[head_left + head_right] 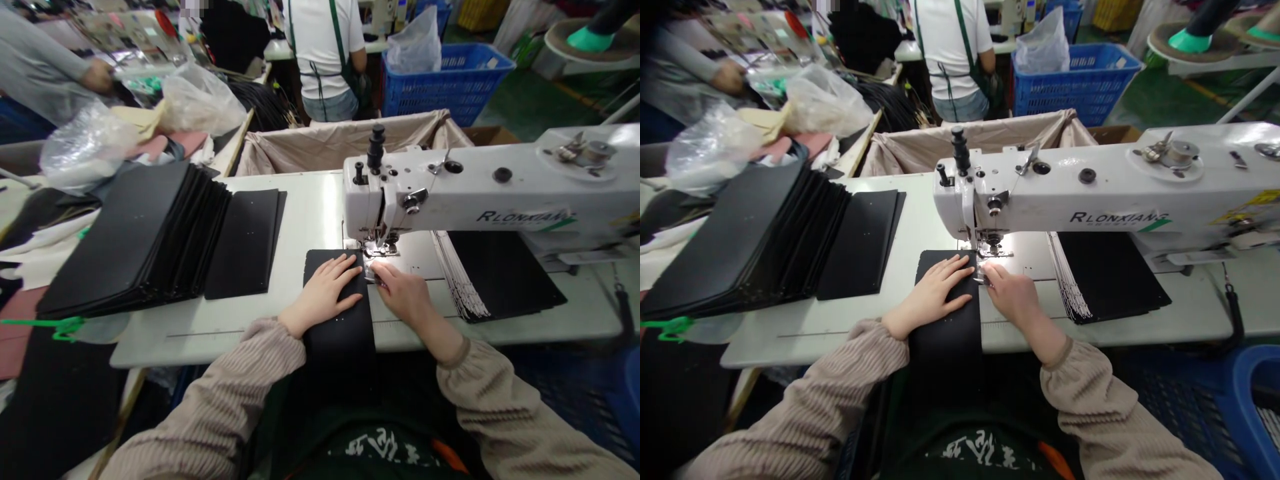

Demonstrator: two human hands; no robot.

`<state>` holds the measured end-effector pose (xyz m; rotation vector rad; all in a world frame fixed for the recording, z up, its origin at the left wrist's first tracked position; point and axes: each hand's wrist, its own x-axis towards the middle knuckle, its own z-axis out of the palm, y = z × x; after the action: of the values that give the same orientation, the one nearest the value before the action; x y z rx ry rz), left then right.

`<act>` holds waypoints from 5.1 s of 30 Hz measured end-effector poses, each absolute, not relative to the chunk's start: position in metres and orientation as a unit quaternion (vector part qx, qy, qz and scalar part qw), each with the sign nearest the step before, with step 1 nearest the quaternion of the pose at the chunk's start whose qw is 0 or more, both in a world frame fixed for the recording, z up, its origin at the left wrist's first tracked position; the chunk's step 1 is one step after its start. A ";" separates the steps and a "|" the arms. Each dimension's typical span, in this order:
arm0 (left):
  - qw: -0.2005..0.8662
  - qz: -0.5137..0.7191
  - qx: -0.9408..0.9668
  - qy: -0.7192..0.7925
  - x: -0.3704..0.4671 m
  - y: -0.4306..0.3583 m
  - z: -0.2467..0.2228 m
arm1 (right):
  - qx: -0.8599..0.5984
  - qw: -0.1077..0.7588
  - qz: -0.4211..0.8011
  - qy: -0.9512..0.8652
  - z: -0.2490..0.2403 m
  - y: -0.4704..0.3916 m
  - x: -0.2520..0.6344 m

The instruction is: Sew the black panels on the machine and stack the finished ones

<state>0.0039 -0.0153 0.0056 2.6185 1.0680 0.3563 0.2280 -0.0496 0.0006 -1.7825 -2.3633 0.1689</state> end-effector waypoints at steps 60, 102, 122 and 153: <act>0.182 0.143 0.906 0.354 0.003 -0.001 0.004 | -0.582 0.059 0.055 -0.809 -0.002 -0.046 0.227; 0.161 0.170 0.905 0.356 0.002 0.000 0.001 | -0.589 0.079 0.052 -0.802 -0.003 -0.046 0.227; 0.161 0.165 0.903 0.364 0.000 0.002 0.000 | -0.586 0.078 0.063 -0.804 -0.003 -0.045 0.228; 0.151 0.198 0.893 0.374 0.002 0.001 -0.004 | -0.584 0.086 0.062 -0.805 -0.004 -0.045 0.228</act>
<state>0.0023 0.0014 -0.0041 2.5643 1.0737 0.5687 0.2278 -0.0453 -0.0038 -1.7408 -2.3979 0.1848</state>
